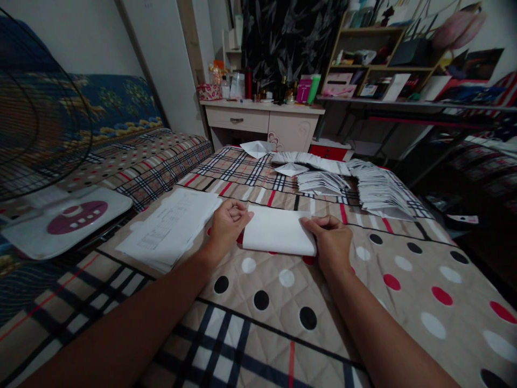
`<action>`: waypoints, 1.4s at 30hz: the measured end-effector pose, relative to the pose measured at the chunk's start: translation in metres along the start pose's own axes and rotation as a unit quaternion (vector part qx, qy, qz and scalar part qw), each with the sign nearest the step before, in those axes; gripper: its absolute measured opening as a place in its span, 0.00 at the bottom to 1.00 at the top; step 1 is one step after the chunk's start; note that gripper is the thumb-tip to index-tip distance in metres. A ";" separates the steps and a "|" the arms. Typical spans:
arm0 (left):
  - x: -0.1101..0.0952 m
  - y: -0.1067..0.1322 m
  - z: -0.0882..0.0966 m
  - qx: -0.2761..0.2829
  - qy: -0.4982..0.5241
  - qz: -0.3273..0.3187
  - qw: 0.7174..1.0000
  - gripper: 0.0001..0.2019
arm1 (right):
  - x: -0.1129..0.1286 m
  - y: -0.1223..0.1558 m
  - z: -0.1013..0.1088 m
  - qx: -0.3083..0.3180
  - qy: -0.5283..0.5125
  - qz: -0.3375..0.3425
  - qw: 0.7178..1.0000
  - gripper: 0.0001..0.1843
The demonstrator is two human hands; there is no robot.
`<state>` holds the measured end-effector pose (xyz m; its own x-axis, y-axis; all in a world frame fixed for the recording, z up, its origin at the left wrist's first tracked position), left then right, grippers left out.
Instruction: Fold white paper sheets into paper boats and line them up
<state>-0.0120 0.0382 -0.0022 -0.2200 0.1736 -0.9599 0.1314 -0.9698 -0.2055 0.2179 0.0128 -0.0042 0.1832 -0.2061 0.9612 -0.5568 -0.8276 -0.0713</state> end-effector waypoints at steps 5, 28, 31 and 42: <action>0.001 0.000 0.002 0.014 -0.145 -0.061 0.987 0.14 | -0.005 -0.007 0.003 0.068 0.158 0.068 0.983 0.14; 0.002 -0.007 -0.006 0.222 -0.409 -0.318 0.826 0.11 | 0.004 -0.012 -0.003 0.155 0.452 0.140 0.867 0.06; 0.004 -0.009 0.003 0.277 -0.371 -0.289 0.838 0.17 | 0.003 -0.014 -0.002 0.159 0.446 0.138 0.870 0.06; 0.011 -0.012 0.007 0.319 -0.347 -0.261 0.843 0.29 | 0.041 0.038 -0.039 0.209 0.248 0.238 0.915 0.12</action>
<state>-0.0225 0.0505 -0.0085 -0.6274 0.6779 -0.3831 -0.6560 -0.7252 -0.2090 0.1727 -0.0070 0.0423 -0.4475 -0.4196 0.7897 -0.0998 -0.8541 -0.5104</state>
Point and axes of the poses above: each hand's wrist, its own y-axis away from the middle knuckle, its own z-axis out of the back of the hand, x = y × z, the point moved 2 cm from there along -y, towards the middle knuckle, and after that the axes turned 11 degrees about -y, right-handed, at the moved point
